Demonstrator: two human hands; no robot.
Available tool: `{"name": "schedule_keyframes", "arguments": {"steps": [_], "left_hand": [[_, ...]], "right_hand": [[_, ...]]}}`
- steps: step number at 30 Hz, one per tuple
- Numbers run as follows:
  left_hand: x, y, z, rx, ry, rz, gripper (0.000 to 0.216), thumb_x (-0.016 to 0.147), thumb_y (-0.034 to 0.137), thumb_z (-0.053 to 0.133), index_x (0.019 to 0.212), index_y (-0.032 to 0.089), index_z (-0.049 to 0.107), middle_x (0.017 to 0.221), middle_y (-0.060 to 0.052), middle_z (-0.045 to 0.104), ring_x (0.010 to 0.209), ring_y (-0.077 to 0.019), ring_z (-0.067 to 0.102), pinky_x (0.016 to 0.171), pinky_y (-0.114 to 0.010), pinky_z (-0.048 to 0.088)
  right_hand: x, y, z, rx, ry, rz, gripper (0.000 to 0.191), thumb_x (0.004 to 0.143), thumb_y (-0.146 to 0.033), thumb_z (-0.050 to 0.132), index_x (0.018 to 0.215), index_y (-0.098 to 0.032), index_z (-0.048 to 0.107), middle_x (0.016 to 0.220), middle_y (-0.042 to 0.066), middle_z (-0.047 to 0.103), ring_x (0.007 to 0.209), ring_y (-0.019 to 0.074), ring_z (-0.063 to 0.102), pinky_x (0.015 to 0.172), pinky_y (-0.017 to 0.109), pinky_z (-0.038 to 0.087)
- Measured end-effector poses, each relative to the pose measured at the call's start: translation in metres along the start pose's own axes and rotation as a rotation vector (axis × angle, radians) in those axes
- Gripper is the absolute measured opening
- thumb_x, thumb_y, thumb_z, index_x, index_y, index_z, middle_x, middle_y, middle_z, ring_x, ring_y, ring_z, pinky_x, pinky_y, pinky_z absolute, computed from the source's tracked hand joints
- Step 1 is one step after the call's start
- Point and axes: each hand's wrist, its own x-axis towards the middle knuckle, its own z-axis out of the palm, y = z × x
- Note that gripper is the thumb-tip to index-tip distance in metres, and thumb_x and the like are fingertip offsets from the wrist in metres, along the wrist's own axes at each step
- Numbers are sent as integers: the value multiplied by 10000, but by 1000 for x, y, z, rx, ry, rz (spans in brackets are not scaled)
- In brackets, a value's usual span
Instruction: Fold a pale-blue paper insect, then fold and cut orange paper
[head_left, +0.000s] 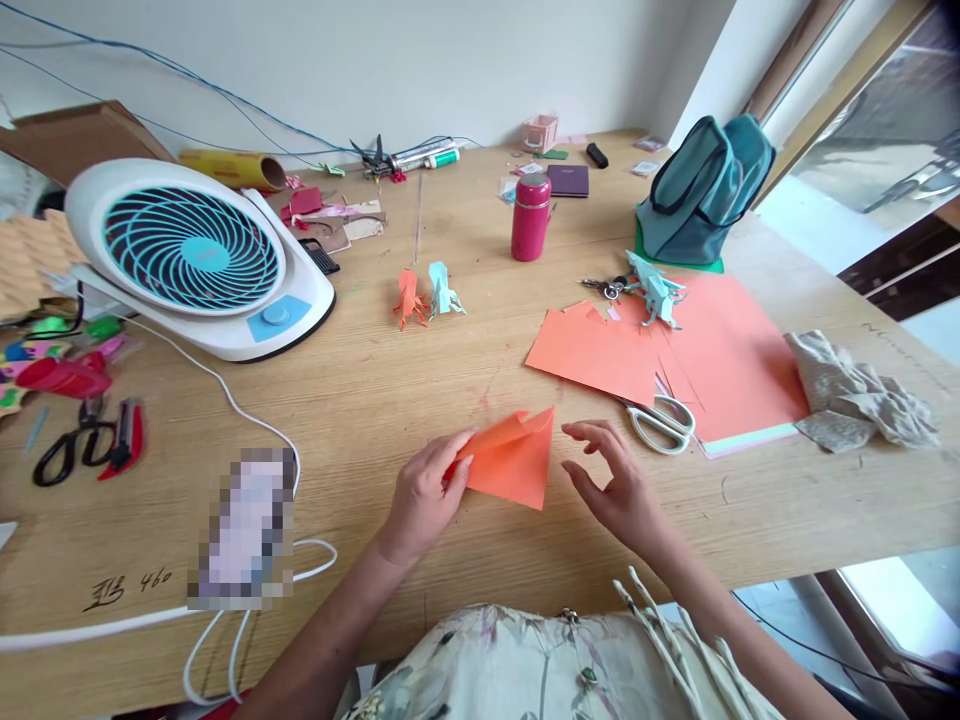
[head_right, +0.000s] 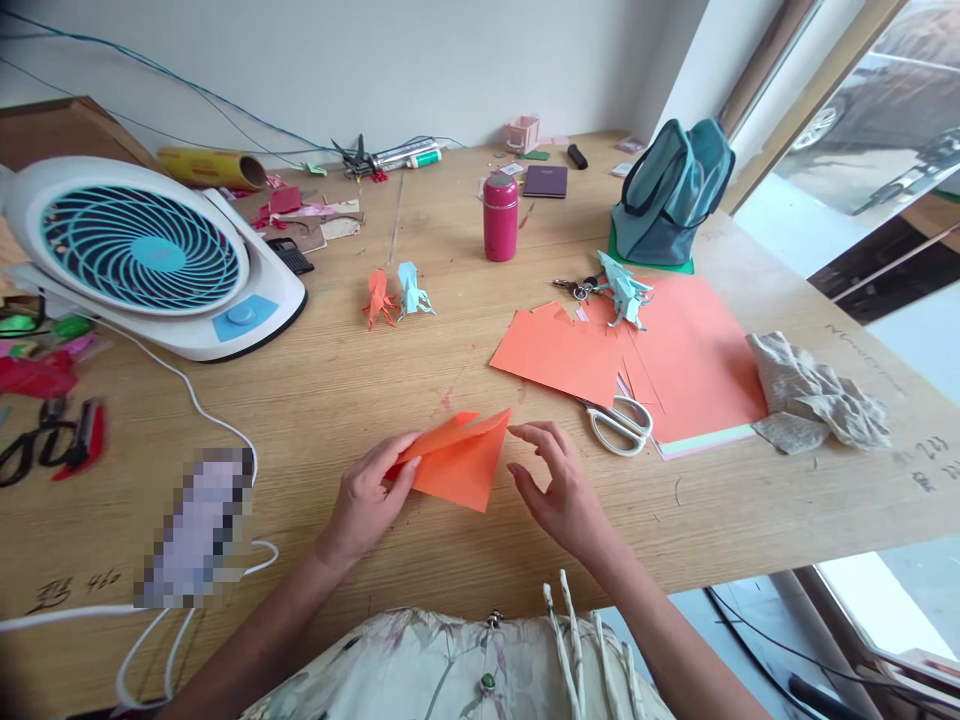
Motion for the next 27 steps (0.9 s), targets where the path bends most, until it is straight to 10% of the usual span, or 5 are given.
{"name": "schedule_keyframes", "arguments": {"steps": [6, 14, 27], "left_hand": [[10, 15, -8, -180, -24, -210, 288, 929, 201, 563, 1207, 183, 637, 1140, -72, 736, 1003, -186, 708, 904, -284, 560], [6, 34, -13, -373, -156, -316, 299, 948, 251, 546, 1219, 182, 651, 1163, -86, 735, 1011, -193, 709, 885, -279, 564], [-7, 49, -13, -395, -218, -331, 399, 914, 306, 619, 1302, 215, 609, 1192, -73, 730, 1001, -200, 721, 882, -282, 573]], "right_hand": [[1, -3, -4, -271, -6, -155, 641, 878, -191, 637, 1446, -287, 356, 1443, 159, 445, 1310, 335, 459, 1026, 556, 433], [18, -24, 1, -180, 23, -100, 242, 903, -333, 634, 1103, -224, 552, 995, 89, 672, 896, 260, 620, 793, 403, 478], [14, -26, 8, 69, -19, 183, 183, 900, -375, 628, 827, -209, 605, 750, 13, 654, 663, 161, 577, 616, 276, 442]]}}
